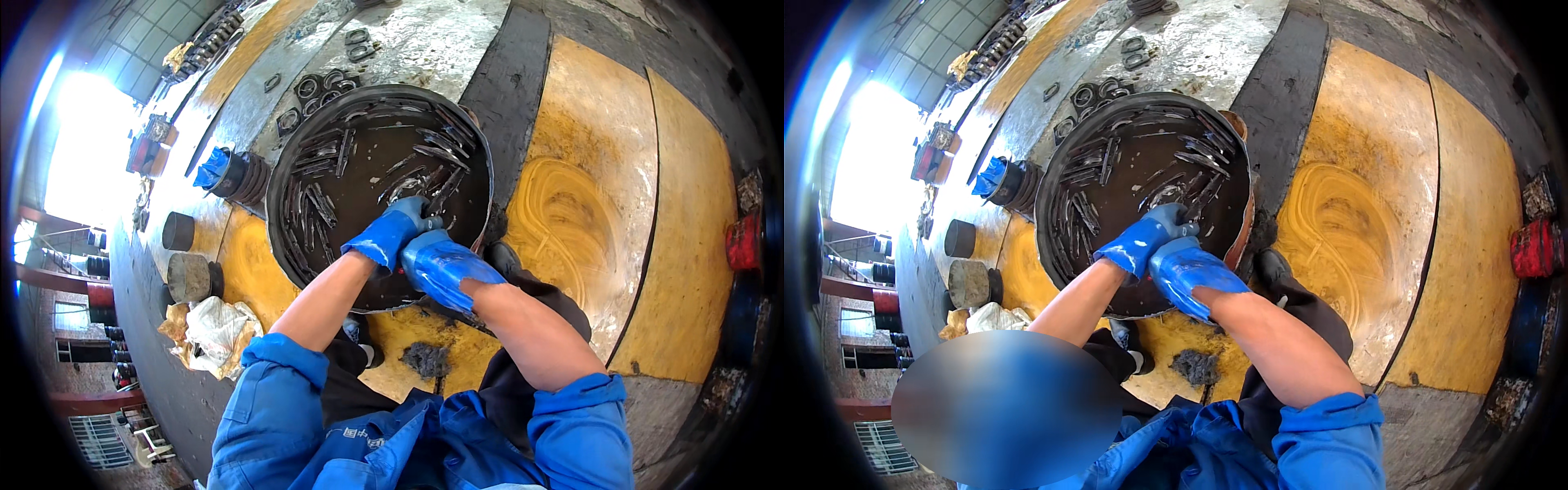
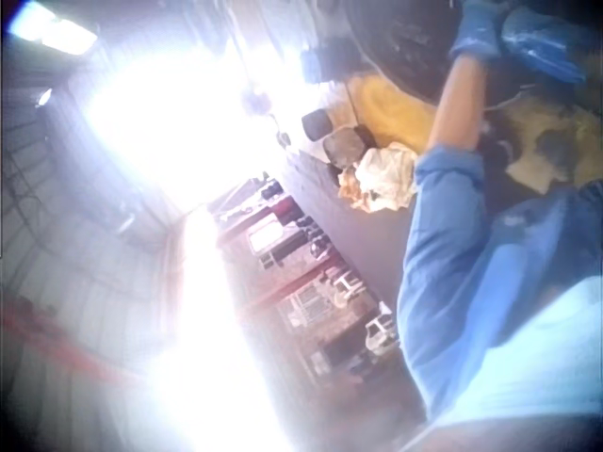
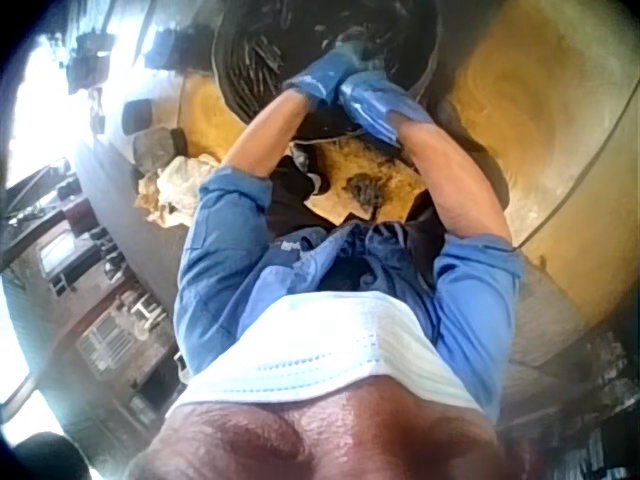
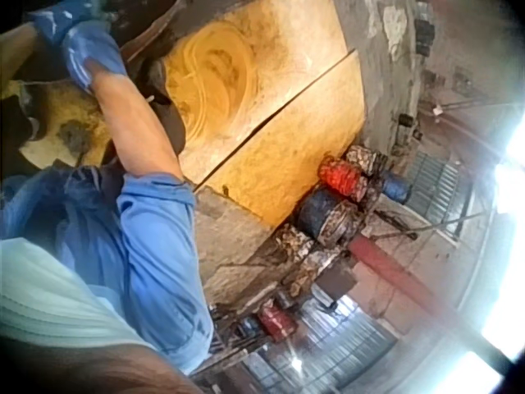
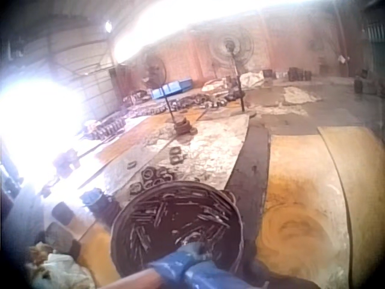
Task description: The person cleans various metal components by submerging them in a dark liquid bath and scrubbing them with a small brush.
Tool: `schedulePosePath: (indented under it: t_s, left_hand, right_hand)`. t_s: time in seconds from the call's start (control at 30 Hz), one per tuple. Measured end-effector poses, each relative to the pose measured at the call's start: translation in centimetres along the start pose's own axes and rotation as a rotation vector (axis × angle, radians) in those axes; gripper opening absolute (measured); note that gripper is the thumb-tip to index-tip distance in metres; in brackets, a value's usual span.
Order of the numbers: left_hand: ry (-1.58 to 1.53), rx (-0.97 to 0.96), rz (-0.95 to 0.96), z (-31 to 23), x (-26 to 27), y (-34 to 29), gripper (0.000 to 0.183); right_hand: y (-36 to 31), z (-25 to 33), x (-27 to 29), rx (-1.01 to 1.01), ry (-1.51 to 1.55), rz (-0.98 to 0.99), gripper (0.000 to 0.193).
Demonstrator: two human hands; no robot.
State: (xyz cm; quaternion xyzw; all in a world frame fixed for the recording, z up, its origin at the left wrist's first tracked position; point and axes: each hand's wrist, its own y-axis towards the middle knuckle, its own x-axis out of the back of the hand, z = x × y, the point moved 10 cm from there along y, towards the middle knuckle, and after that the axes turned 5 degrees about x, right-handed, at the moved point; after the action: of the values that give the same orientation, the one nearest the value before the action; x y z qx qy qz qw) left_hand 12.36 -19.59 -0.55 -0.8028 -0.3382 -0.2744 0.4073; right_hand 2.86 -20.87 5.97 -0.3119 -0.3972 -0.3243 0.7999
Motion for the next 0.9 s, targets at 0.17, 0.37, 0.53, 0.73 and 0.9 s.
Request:
schedulePosePath:
  t_s: [0.17, 0.37, 0.53, 0.73, 0.9]
  left_hand:
    - [0.119, 0.067, 0.054, 0.0, -0.2, 0.2, 0.063]
    - [-0.214, -0.075, -0.032, 2.6, 0.6, 1.4, 0.074]
    - [-0.207, -0.212, 0.122, -1.4, 1.2, 2.0, 0.065]
    - [0.135, -0.013, -0.019, -1.1, 0.2, 1.0, 0.041]
    - [0.009, 0.090, -0.009, -0.1, -0.4, 0.6, 0.035]
  right_hand:
    - [-0.8, 0.0, 0.4, 0.032, 0.016, -0.059, 0.014]
    - [-0.8, 1.9, 0.9, 0.161, 0.040, -0.162, 0.011]
    - [-4.3, 1.8, 3.4, 0.247, 0.252, -0.371, 0.009]
    - [-2.9, 1.0, 0.7, 0.091, 0.139, -0.287, 0.018]
    - [-3.2, 0.5, 0.8, 0.079, 0.162, -0.362, 0.017]
